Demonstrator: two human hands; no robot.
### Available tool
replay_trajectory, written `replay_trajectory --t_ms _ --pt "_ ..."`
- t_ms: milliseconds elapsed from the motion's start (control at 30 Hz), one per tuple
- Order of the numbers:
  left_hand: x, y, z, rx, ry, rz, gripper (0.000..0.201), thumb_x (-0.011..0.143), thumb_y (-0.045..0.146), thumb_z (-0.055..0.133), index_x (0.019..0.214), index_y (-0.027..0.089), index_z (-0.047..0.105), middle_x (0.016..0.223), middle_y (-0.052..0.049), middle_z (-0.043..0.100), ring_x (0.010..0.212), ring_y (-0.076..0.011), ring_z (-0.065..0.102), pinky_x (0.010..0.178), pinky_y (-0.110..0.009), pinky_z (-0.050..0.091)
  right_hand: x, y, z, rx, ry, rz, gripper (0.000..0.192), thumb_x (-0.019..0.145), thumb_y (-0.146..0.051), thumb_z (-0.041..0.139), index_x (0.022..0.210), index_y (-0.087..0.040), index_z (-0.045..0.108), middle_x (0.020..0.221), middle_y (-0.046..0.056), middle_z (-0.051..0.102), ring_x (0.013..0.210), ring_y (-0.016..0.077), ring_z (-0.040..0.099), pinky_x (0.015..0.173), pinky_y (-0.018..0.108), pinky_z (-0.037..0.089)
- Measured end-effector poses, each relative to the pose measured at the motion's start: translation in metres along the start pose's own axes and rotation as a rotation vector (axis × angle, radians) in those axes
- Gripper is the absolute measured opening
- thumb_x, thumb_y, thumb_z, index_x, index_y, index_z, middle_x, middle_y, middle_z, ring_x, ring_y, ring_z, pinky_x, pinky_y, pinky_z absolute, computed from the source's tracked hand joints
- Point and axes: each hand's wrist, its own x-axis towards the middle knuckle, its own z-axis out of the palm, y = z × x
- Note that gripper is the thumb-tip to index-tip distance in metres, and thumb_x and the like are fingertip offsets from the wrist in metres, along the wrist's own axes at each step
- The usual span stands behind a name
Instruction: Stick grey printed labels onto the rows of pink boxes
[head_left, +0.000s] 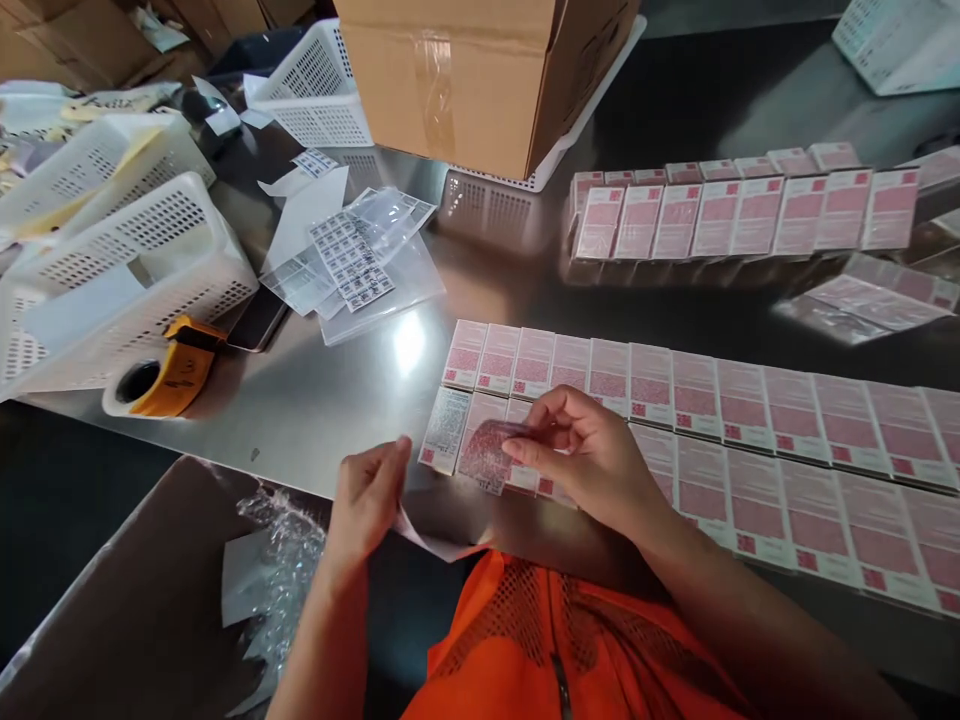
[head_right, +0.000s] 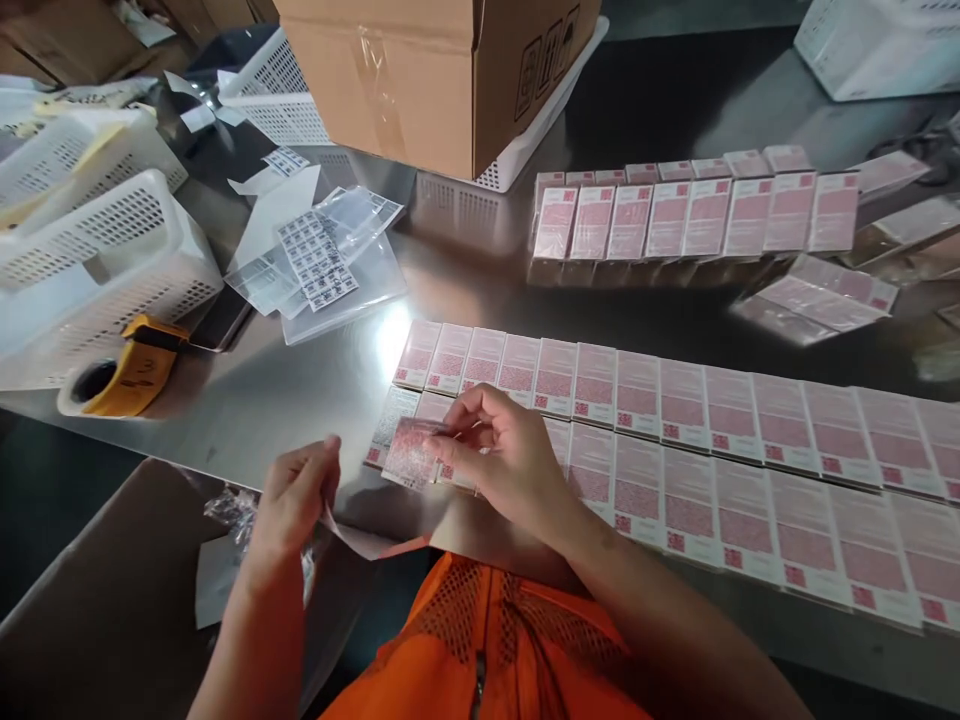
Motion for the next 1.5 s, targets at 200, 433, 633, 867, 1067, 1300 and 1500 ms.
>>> replay_trajectory --t_ms 200,433,633,867,1067,1300,1500 --pt "-0.005 0.013 0.015 0.1 -0.344 0.077 0.04 0.09 0.053 0.051 0.086 0.017 0.069 0.053 0.001 0.057 0.047 -0.0114 0.047 0.047 -0.022 0.032 0.017 0.011 -0.001 0.093 0.015 0.115 0.029 0.07 -0.031 0.081 0.081 -0.021 0.056 0.073 -0.004 0.06 0.06 0.0085 0.06 0.054 0.019 0.052" --pt "-0.001 0.015 0.027 0.194 -0.319 0.004 0.033 0.088 0.045 0.055 0.067 0.019 0.06 0.048 0.004 0.048 0.044 -0.01 0.042 0.045 -0.021 0.03 0.021 0.014 0.003 -0.059 0.028 0.159 0.025 0.075 -0.038 0.077 0.083 -0.021 0.06 0.075 -0.002 0.067 0.058 0.0109 0.064 0.052 0.021 0.051" --pt "0.001 0.011 0.038 0.286 -0.303 -0.067 0.041 0.089 0.05 0.052 0.063 0.02 0.06 0.048 0.002 0.055 0.044 -0.0129 0.053 0.046 -0.022 0.032 0.031 0.017 0.0 -0.395 0.102 0.152 0.02 0.082 -0.042 0.07 0.08 -0.023 0.07 0.07 0.0 0.072 0.061 0.0152 0.067 0.055 0.024 0.051" --pt "0.013 0.007 0.044 0.52 -0.301 -0.059 0.05 0.092 0.054 0.041 0.059 0.021 0.059 0.049 -0.001 0.055 0.049 -0.0157 0.053 0.051 -0.026 0.028 0.044 0.026 0.0 -0.476 0.087 0.171 0.019 0.084 -0.041 0.068 0.077 -0.023 0.07 0.066 -0.002 0.071 0.058 0.0142 0.065 0.056 0.025 0.048" --pt "0.018 0.008 0.046 0.58 -0.334 -0.106 0.05 0.091 0.055 0.039 0.061 0.022 0.061 0.052 -0.003 0.06 0.052 -0.0179 0.057 0.053 -0.027 0.028 0.048 0.028 0.002 -0.655 0.086 0.152 0.021 0.085 -0.042 0.066 0.075 -0.024 0.069 0.065 -0.002 0.071 0.056 0.0149 0.064 0.053 0.026 0.044" --pt "0.02 0.014 0.046 0.622 -0.347 -0.161 0.047 0.093 0.049 0.04 0.065 0.022 0.066 0.055 -0.004 0.063 0.054 -0.0183 0.058 0.055 -0.027 0.029 0.05 0.03 0.003 -0.715 0.103 0.175 0.018 0.085 -0.039 0.066 0.076 -0.024 0.07 0.067 -0.003 0.072 0.059 0.0149 0.066 0.054 0.024 0.044" --pt "0.022 0.017 0.046 0.64 -0.374 -0.198 0.046 0.093 0.047 0.04 0.066 0.022 0.068 0.058 -0.005 0.064 0.057 -0.0194 0.06 0.056 -0.028 0.03 0.051 0.029 0.004 -0.768 0.099 0.18 0.02 0.085 -0.041 0.065 0.075 -0.025 0.071 0.062 -0.005 0.07 0.057 0.0128 0.064 0.053 0.023 0.041"
